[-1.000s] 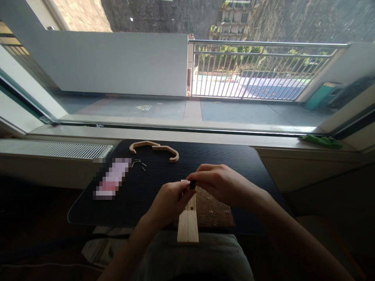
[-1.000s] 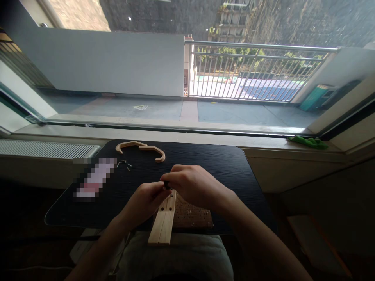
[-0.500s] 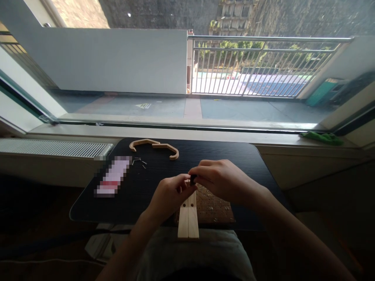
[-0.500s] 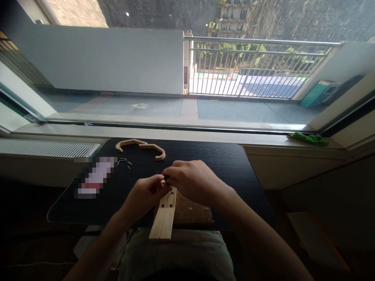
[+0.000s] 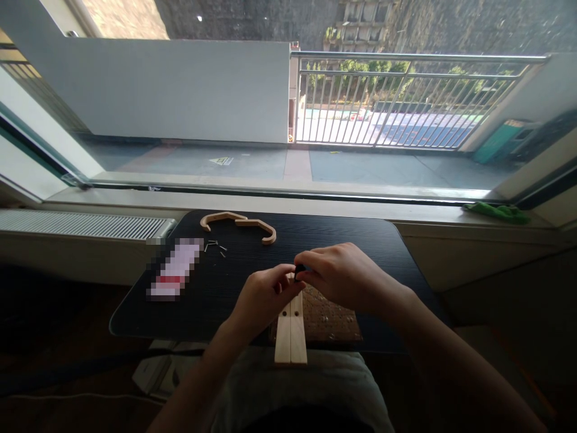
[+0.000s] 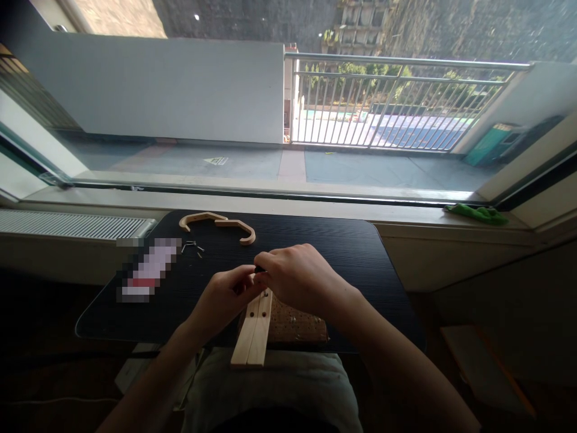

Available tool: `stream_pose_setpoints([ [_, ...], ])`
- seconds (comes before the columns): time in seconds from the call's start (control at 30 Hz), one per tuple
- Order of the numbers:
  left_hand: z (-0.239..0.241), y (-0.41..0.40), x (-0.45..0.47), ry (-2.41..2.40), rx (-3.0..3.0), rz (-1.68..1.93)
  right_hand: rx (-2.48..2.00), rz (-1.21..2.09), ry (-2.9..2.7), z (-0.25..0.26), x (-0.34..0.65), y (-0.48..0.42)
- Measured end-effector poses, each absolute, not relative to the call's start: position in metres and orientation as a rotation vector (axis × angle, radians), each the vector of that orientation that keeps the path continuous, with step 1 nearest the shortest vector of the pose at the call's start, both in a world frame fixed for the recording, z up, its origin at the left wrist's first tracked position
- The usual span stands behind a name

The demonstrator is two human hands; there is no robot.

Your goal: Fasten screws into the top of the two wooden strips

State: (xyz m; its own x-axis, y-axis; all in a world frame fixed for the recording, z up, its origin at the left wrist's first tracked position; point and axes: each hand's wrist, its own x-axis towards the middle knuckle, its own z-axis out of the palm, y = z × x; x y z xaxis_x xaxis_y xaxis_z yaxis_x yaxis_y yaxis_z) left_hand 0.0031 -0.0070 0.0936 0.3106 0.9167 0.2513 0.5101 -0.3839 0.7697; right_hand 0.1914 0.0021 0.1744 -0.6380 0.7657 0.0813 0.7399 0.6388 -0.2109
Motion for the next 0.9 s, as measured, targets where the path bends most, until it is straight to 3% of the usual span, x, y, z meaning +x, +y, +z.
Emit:
stream_pose_setpoints([
  [0.9,0.0925,-0.0065,0.0075,1.224,2.060,1.049,-1.300,0.215,-2.678,0.1728,0.1853,0.0007],
])
